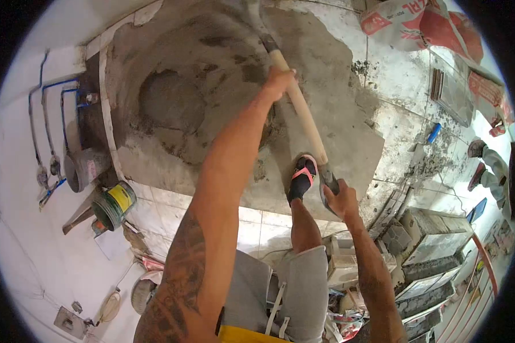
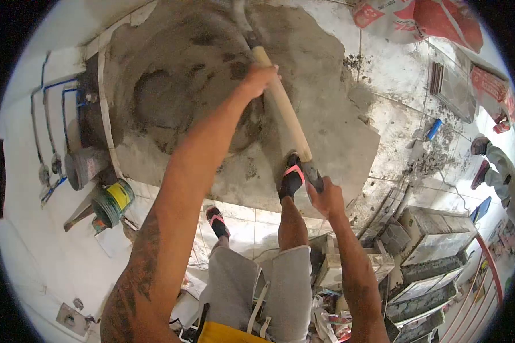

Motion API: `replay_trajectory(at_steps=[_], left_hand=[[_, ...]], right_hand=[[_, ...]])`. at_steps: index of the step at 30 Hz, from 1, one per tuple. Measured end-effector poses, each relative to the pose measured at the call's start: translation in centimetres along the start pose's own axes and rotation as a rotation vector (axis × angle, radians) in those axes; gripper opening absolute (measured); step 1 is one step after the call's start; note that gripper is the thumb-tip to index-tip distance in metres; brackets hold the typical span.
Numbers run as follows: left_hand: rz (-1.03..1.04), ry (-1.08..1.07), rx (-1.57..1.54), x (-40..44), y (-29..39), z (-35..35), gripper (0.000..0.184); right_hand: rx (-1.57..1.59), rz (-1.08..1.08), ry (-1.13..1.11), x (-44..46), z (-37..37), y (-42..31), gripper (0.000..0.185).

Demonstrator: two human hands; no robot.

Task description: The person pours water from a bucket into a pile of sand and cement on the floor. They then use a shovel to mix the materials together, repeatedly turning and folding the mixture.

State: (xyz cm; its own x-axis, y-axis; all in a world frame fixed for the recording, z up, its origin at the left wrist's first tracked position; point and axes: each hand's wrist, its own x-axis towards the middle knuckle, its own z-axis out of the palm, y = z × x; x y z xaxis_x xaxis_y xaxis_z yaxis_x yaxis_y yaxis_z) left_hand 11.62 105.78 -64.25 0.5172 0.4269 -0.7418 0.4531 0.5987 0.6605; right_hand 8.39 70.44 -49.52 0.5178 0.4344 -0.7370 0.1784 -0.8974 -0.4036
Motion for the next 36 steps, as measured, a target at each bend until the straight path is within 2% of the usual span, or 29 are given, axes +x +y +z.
replay_trajectory(at_steps=[2,4,7,10,12,13,16,17,19,22,25,28,36], left_hand=[[0.01,-0.002,-0.011,3.0,0.1,-0.7,0.039],[0.03,-0.028,-0.039,5.6,-0.5,-2.3,0.051],[0.038,-0.01,0.281,7.1,0.4,-4.2,0.052],[-0.017,0.146,0.125,5.4,3.6,-3.6,0.045],[-0.041,0.274,0.025,6.3,3.5,-4.8,0.045],[-0.053,0.339,-0.023,6.5,3.6,-5.4,0.045],[0.009,0.301,-0.316,3.9,5.5,-6.1,0.045],[0.022,0.308,-0.319,4.8,5.3,-6.8,0.044],[0.035,0.323,-0.336,7.6,3.1,-7.8,0.042],[0.02,0.386,-0.514,-0.2,7.6,-3.6,0.041],[0.08,0.244,-0.441,0.5,4.9,-4.5,0.035],[0.076,0.301,-0.483,-4.9,6.3,-2.0,0.03],[0.102,0.217,-0.571,-11.7,3.6,-1.1,0.021]], right_hand=[[0.015,-0.086,0.036,3.8,0.4,0.7,0.044],[-0.051,-0.078,-0.035,6.5,-0.5,-0.1,0.044],[-0.07,-0.039,-0.164,9.2,-2.6,-1.1,0.047],[-0.157,-0.116,-0.235,11.9,-6.5,-3.2,0.047],[-0.273,-0.227,-0.251,14.0,-9.4,-4.4,0.048],[-0.302,-0.189,-0.294,14.6,-10.9,-5.5,0.047],[-0.409,-0.255,-0.294,15.6,-14.2,-7.9,0.045],[-0.413,-0.298,-0.268,15.5,-14.8,-8.3,0.043],[-0.429,-0.377,-0.227,15.2,-16.4,-8.1,0.038],[-0.474,-0.26,-0.27,13.1,-18.4,-8.9,0.042],[-0.516,-0.217,-0.243,9.6,-20.1,-9.9,0.041],[-0.499,-0.194,-0.238,6.3,-21.1,-9.8,0.04],[-0.567,-0.165,-0.147,-1.9,-19.9,-8.4,0.036]])
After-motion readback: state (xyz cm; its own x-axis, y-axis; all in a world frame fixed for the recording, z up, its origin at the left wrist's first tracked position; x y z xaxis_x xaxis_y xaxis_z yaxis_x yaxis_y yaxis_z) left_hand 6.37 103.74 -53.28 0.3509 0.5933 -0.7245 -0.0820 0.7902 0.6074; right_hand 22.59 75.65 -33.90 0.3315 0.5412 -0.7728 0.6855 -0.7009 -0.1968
